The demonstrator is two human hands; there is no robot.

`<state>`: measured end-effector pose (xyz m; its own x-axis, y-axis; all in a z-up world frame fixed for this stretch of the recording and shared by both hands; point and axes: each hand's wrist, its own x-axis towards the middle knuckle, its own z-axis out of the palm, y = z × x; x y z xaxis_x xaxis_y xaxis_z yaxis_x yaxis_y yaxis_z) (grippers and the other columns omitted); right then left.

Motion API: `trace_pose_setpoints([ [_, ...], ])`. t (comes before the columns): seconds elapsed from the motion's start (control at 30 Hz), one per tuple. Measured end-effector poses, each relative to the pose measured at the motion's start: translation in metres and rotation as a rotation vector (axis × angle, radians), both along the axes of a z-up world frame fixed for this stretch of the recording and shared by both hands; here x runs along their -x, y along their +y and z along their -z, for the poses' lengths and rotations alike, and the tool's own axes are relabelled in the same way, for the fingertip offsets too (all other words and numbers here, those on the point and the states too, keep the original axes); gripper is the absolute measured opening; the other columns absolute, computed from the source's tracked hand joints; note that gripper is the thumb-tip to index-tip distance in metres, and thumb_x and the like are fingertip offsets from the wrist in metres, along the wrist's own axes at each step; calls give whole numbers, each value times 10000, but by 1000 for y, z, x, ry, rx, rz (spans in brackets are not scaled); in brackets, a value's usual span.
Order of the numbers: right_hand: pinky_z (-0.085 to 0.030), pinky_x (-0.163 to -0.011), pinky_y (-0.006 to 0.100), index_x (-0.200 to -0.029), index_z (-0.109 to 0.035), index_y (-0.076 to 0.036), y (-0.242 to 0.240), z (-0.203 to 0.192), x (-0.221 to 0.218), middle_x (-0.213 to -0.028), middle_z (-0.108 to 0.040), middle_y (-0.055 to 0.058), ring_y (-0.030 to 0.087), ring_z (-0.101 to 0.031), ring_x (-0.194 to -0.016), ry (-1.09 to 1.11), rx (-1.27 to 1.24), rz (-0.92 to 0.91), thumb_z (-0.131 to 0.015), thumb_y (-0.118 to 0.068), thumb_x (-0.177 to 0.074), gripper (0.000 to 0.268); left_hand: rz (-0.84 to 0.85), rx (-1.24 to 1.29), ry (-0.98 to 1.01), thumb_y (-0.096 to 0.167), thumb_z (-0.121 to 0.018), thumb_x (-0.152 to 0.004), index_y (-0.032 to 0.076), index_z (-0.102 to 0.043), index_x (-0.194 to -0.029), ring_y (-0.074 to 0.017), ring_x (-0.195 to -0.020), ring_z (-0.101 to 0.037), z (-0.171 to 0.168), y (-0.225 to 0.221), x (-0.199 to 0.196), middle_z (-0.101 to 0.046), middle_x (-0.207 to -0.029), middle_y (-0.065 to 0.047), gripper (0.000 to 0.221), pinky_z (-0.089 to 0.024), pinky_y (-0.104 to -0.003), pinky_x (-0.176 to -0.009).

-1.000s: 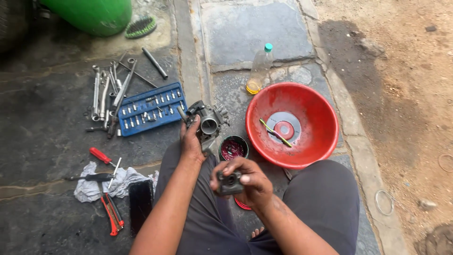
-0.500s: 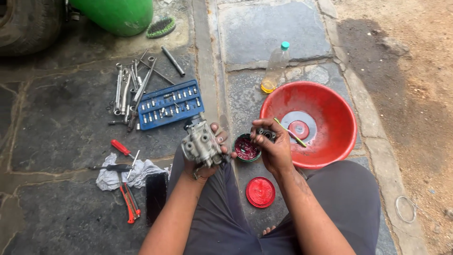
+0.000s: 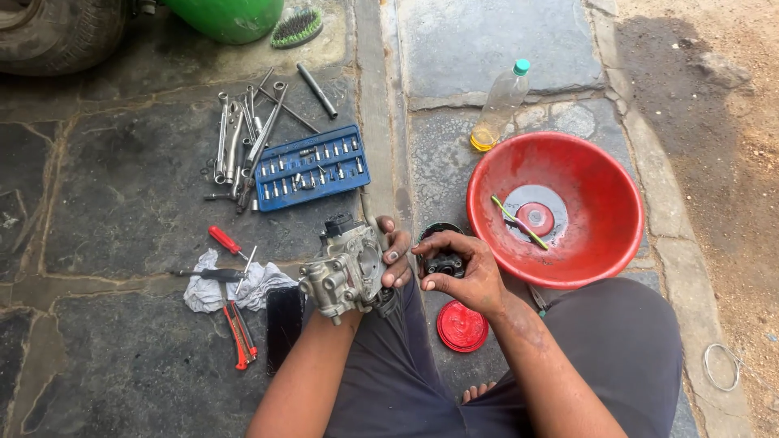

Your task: Disassemble and clean a motorcycle carburetor using tools.

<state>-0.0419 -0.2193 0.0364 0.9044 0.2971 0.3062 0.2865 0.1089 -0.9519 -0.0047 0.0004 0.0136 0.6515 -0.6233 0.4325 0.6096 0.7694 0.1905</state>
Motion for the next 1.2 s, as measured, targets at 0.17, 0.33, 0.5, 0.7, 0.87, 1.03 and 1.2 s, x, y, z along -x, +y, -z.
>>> trace_pose_setpoints([
  [0.17,-543,-840,300,-1160,-737,-31,-3,1,2,-996,-713,48,137,-673,-914,11,48,-65,-877,-230,-767,463,-66,-32,-2,413,-729,-955,-23,-535,-1421,-350,-947,-708,0,0,-7,-583,-1066,-169,666,-582,-463,-890],
  [0.33,-538,-830,309,-1315,-656,-34,-6,-24,-1,-978,-682,48,133,-653,-902,-61,133,-35,-870,-265,-760,639,-279,-375,113,423,-758,-871,1,-545,-1353,-333,-1052,-714,19,22,-24,-644,-1143,-173,675,-615,-444,-939],
  [0.5,-532,-776,329,-1501,-522,-63,-15,-2,-18,-875,-686,63,156,-626,-836,151,446,134,-848,-257,-755,836,-448,-838,199,401,-725,-986,-19,-567,-1365,-280,-1040,-686,62,21,-45,-690,-1162,-189,587,-592,-391,-881],
  [0.7,-527,-938,327,-1439,-541,-17,-34,87,-39,-1152,-719,89,168,-662,-1084,250,270,179,-739,-275,-906,624,-348,-745,197,263,-735,-915,22,-502,-1422,-261,-1187,-651,0,3,-27,-648,-1270,-153,608,-555,-404,-1022],
  [0.87,-482,-1023,321,-1418,-574,8,-41,95,-41,-1242,-699,94,170,-626,-1175,294,128,133,-634,-311,-982,543,-319,-666,42,79,-761,-873,48,-394,-1553,-232,-1249,-623,-16,5,-21,-603,-1370,-132,773,-530,-392,-1078],
  [1.03,-468,-1004,321,-1406,-597,45,-41,96,-35,-1231,-683,107,167,-599,-1142,265,4,95,-599,-317,-1013,534,-442,-788,-36,1,-779,-892,73,-382,-1642,-219,-1266,-605,18,-2,-25,-585,-1446,-137,852,-511,-398,-1108],
  [1.2,-550,-849,310,-1234,-664,56,-32,106,-29,-1103,-722,129,190,-675,-971,367,-121,119,-513,-390,-1034,511,-629,-955,-209,429,-831,-850,132,-378,-1639,-239,-1375,-521,15,-18,-25,-462,-1631,-132,957,-451,-420,-1158],
])
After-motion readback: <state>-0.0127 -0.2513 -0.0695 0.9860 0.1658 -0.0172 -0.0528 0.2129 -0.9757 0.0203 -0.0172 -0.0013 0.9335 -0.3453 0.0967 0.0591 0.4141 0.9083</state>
